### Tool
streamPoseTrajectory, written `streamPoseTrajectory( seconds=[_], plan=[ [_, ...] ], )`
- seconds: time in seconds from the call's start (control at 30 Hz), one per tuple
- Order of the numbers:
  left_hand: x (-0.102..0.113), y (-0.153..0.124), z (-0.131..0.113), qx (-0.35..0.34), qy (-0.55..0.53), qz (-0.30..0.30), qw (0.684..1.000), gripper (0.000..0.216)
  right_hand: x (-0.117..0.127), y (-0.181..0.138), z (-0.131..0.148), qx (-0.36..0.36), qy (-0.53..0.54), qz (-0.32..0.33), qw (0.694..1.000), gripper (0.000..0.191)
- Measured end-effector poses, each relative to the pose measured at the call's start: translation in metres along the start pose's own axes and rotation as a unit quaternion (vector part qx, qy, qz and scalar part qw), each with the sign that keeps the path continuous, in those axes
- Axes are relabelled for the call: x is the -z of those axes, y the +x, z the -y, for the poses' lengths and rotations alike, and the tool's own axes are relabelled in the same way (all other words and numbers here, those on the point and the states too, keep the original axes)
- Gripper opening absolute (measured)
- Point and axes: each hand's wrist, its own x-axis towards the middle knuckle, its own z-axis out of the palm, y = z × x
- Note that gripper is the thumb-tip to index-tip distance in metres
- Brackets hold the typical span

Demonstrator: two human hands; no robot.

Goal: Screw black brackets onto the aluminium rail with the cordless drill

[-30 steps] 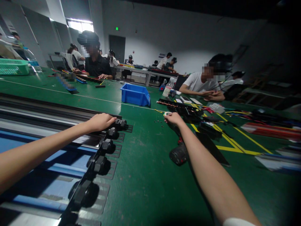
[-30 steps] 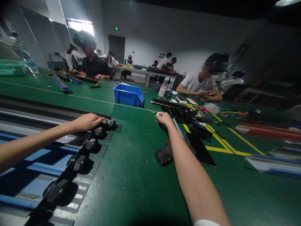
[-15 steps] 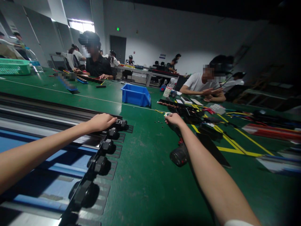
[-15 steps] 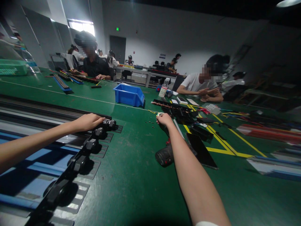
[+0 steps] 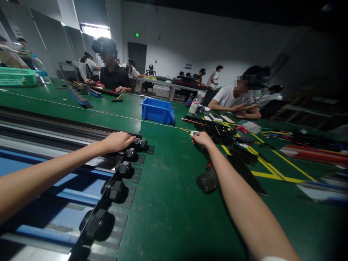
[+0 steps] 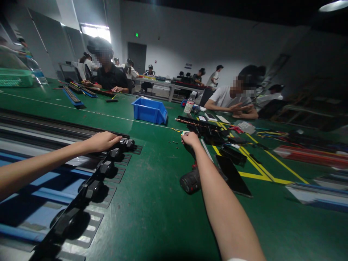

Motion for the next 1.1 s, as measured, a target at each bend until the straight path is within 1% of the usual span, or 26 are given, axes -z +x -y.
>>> streamPoseTrajectory(
  seconds=[0.37, 0.5, 0.6, 0.77, 0.9, 1.0, 1.03, 1.1],
  plan=[
    [-0.002, 0.002, 0.002, -0.003, -0.006, 0.004, 1.0, 0.07, -0.002, -0.001, 0.0, -0.003, -0.003, -0.001, 1.0, 0.02],
    [-0.002, 0.002, 0.003, 0.006, -0.021, 0.001, 1.0, 0.07, 0.003, -0.009, 0.006, -0.005, -0.033, -0.021, 0.999, 0.024],
    [-0.001, 0.001, 0.002, -0.003, -0.025, -0.005, 1.0, 0.068, 0.007, -0.022, 0.016, -0.005, -0.063, -0.057, 0.996, 0.028],
    [0.0, -0.001, -0.001, 0.006, -0.037, -0.015, 0.999, 0.065, 0.02, -0.052, 0.038, -0.002, -0.103, -0.128, 0.986, 0.035],
    [0.0, -0.002, -0.001, -0.008, -0.031, -0.024, 0.999, 0.062, 0.044, -0.088, 0.049, 0.025, -0.12, -0.163, 0.979, 0.035],
    [-0.001, -0.003, -0.001, -0.022, -0.03, -0.03, 0.999, 0.061, 0.063, -0.127, 0.041, 0.043, -0.126, -0.159, 0.978, 0.033],
    [-0.001, -0.003, 0.0, -0.023, -0.03, -0.034, 0.999, 0.061, 0.068, -0.141, 0.035, 0.038, -0.133, -0.151, 0.979, 0.035],
    [-0.001, -0.004, 0.0, -0.023, -0.031, -0.038, 0.999, 0.063, 0.074, -0.17, 0.019, 0.004, -0.155, -0.115, 0.981, 0.044]
  ],
)
